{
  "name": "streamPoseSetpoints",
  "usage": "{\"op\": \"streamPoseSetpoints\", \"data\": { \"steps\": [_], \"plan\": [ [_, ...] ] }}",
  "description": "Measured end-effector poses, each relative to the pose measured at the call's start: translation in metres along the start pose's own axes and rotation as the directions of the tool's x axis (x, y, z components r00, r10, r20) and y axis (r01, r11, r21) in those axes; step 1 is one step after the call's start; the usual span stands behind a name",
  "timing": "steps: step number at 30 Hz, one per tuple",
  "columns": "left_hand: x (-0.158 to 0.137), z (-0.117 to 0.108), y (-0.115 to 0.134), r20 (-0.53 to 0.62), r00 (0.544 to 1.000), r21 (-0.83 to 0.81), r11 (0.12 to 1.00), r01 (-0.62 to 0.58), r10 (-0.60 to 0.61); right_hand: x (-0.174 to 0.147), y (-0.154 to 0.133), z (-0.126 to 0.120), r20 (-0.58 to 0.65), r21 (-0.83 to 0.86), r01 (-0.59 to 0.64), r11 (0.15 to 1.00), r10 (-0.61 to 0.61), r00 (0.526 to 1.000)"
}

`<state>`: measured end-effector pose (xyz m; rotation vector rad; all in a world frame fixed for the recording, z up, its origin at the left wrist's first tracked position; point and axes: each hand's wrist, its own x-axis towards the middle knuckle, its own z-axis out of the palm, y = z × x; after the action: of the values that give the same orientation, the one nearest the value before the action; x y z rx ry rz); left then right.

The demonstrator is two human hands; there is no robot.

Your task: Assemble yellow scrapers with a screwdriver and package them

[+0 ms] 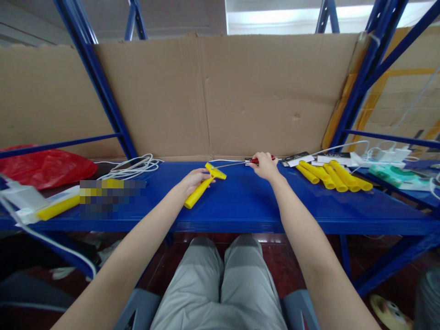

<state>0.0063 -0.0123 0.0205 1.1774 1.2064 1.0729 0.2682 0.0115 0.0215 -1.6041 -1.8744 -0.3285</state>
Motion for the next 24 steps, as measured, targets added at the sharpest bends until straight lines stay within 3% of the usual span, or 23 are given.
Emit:
{"op": "streamPoseSetpoints", "data": {
  "steps": [16,19,24],
  "plan": [
    [-0.001,0.005,0.003,-0.187,0.972,0.246,0.965,-0.093,0.142,-0.011,-0.031,-0.021,-0.115,-0.233,0.228,0.945,-0.259,0.959],
    [0.0,0.003,0.002,-0.204,0.967,0.258,0.961,-0.1,0.155,-0.012,-0.033,-0.023,-0.06,-0.272,0.221,0.937,-0.246,0.967],
    [0.005,0.0,0.0,-0.206,0.963,0.235,0.964,-0.124,0.174,-0.013,-0.035,-0.025,0.145,-0.278,0.217,0.936,-0.182,0.973]
  ]
}}
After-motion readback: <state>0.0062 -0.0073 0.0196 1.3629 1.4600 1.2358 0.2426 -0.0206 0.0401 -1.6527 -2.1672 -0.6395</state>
